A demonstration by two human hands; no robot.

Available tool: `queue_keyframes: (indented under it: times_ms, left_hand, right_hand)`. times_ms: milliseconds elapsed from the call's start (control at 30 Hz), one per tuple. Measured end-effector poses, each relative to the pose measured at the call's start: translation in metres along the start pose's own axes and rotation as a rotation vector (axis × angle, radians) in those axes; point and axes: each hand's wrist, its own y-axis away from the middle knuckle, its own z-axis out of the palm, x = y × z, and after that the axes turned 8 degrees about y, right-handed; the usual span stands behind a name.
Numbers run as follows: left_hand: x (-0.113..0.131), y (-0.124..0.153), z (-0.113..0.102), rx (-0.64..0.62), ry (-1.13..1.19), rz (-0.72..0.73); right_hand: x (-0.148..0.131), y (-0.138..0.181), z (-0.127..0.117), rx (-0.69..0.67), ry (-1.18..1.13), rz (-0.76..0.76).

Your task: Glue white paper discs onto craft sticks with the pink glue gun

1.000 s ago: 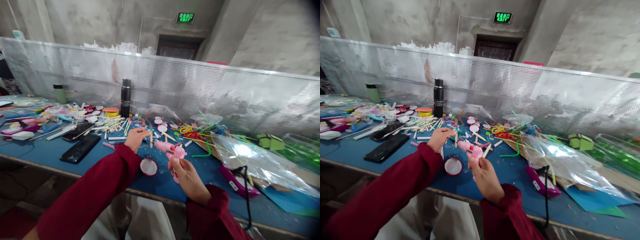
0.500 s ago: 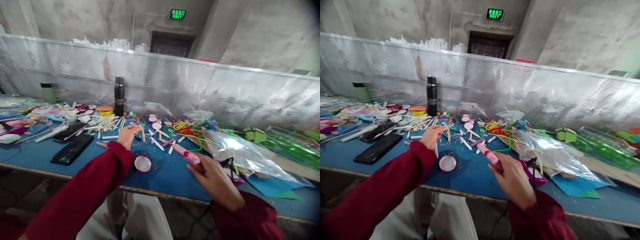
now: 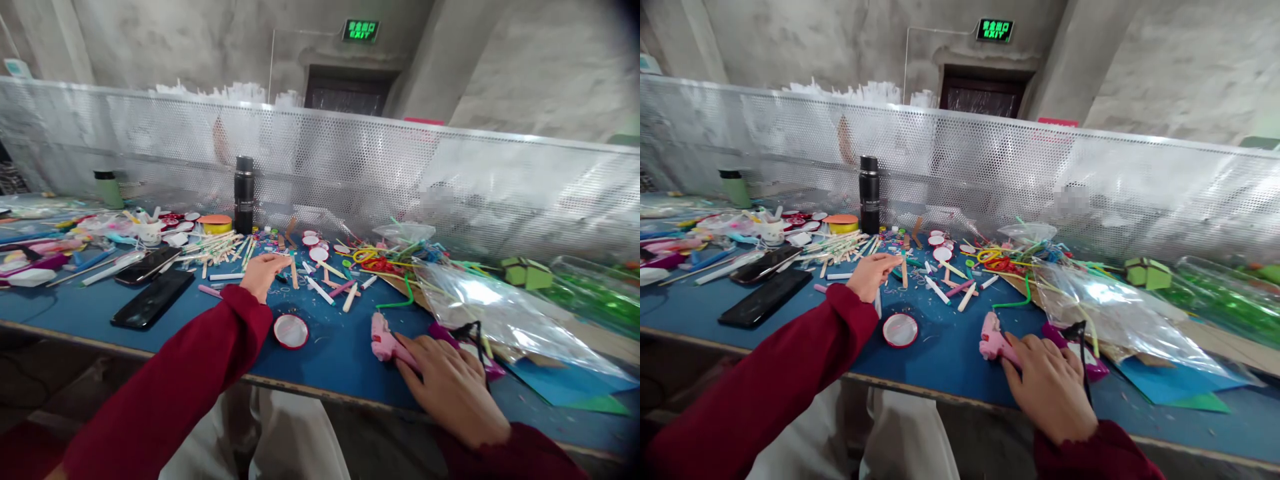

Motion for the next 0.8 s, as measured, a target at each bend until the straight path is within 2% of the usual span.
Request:
queue_keyframes:
  times_ms: [167,267,367,400,533,667,800]
  left_hand:
    - [0.0,0.001,0.001,-0.023,-0.026,0.019]
    - [-0.001,0.002,0.001,-0.075,-0.052,0.029]
    - [-0.003,0.0,0.0,-0.108,-0.062,0.017]
    - [-0.004,0.0,0.0,-0.116,-0.062,0.011]
    - [-0.006,-0.002,-0.003,-0.168,-0.078,-0.006]
    - [-0.007,-0.003,-0.004,-0.239,-0.105,-0.016]
    - [-0.007,-0.003,-0.003,-0.246,-0.128,-0.023]
  right_hand:
    - [-0.002,-0.013,-0.036,0.082,-0.145,0.06]
    - [-0.02,-0.045,-0.065,0.087,-0.406,0.099]
    - [-0.048,-0.091,-0.078,0.077,-0.732,0.099]
    - [-0.058,-0.107,-0.077,0.072,-0.834,0.127]
    - [-0.089,-0.16,-0.055,-0.093,-1.182,0.179]
    - [-0.102,-0.188,-0.032,-0.167,-1.288,0.212]
    - [-0.104,-0.197,-0.03,-0.224,-1.352,0.21]
